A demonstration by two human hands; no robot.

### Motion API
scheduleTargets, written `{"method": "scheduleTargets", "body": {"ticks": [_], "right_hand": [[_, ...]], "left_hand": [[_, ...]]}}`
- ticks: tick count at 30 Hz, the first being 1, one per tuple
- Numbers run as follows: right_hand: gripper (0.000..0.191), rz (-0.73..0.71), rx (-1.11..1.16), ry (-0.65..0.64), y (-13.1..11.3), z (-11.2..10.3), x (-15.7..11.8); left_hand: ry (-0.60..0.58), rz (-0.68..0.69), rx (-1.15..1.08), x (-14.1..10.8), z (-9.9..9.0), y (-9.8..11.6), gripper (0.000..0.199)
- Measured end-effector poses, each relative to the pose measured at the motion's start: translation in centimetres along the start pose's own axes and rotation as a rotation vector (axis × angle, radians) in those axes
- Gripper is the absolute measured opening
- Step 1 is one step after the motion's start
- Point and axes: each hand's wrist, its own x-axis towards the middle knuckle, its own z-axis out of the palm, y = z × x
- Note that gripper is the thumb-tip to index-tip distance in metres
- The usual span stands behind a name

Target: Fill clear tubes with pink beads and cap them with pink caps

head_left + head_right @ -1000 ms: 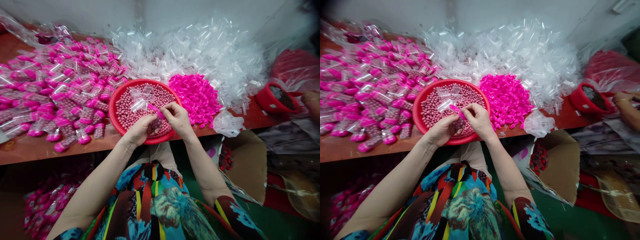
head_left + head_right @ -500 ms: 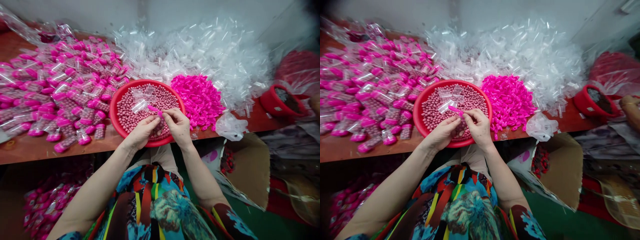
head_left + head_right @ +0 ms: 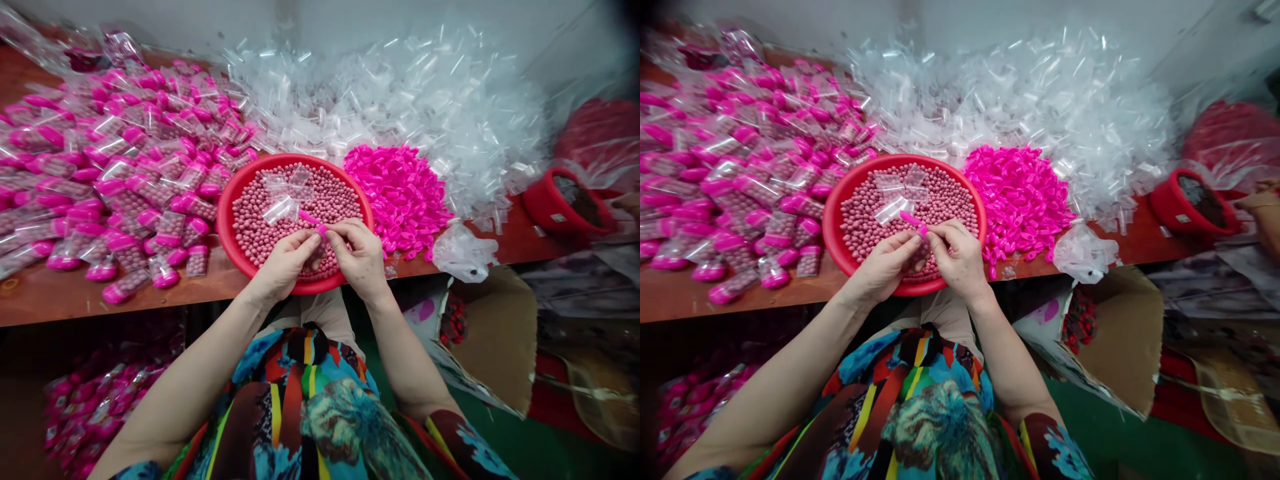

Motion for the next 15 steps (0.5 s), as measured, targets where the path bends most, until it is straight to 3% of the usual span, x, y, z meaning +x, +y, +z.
{"method": "scheduleTargets", "body": {"ticks": [4,10,13,15], "right_hand": [[0.016,-0.048,-0.089,0.023,0.0,0.9,-0.7],[0.025,0.011,-0.150,0.124,-0.2,3.0,-2.2],[0.024,0.040,-0.058,0.098,-0.1,2.3,-1.8],[0.025,0.151,0.094,0.064,0.3,1.5,-0.9]], "left_hand": [[0.005,0.031,0.016,0.1,-0.1,-0.4,0.027],[0.086,0.040,-0.006,0.0,0.1,-0.4,0.030],[0.082,0.070,-0.008,-0.1,0.1,-0.2,0.029],[0.035,0.061,0.006,-0.2,0.1,0.0,0.029]]}}
